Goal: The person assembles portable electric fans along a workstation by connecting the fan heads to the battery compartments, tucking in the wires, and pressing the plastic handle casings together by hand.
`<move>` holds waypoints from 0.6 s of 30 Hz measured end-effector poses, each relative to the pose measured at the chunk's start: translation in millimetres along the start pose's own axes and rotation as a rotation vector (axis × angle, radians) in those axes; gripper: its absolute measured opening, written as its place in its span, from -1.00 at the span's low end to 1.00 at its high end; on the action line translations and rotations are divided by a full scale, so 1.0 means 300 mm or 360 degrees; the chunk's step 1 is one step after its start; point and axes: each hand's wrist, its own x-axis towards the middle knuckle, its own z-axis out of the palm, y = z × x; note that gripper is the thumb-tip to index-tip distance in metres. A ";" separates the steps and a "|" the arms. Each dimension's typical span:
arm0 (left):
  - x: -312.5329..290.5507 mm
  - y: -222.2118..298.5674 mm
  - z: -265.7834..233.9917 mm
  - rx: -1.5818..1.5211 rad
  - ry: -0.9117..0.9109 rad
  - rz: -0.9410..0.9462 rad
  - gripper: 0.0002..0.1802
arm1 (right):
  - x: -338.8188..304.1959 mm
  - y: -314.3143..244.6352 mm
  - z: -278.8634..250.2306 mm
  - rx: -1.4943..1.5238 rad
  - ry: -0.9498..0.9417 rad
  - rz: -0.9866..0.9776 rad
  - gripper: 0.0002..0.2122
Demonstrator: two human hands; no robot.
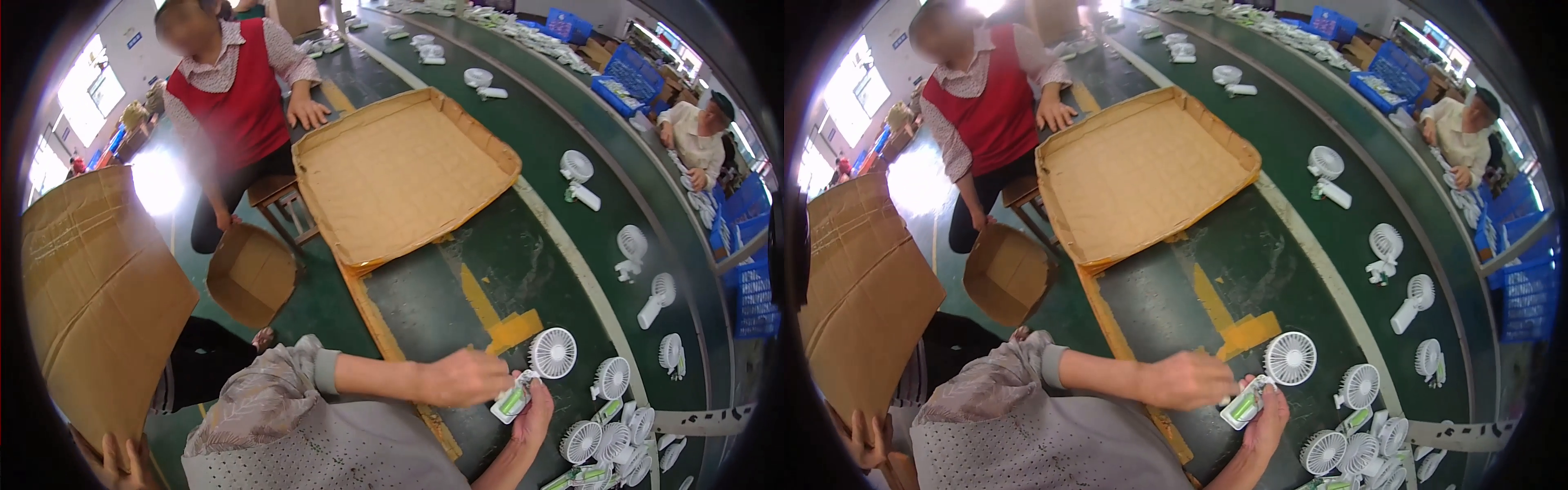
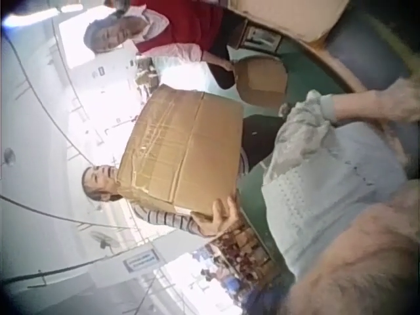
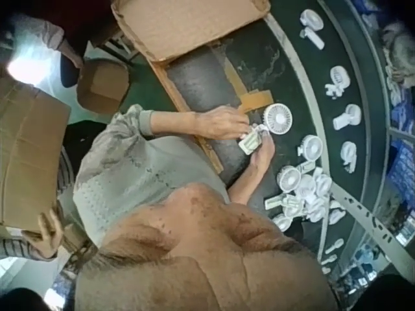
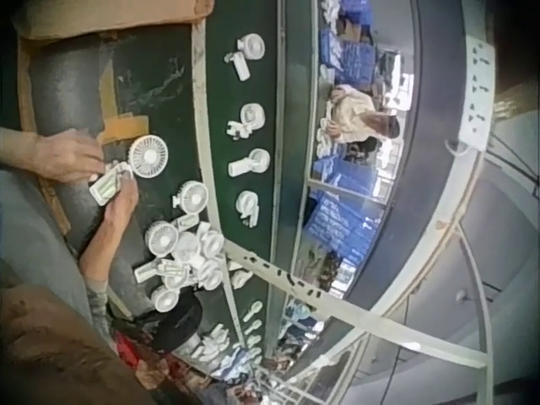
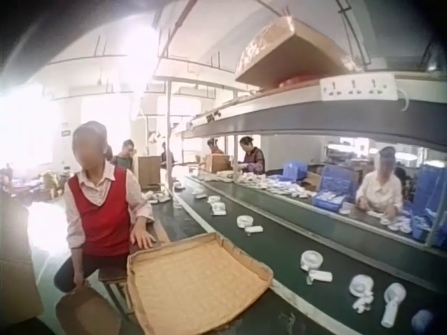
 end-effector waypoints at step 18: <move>0.084 0.015 0.137 0.0295 -0.0441 0.0064 -0.66 | 0.030 0.017 -0.040 0.0161 -0.0118 0.0039 -0.82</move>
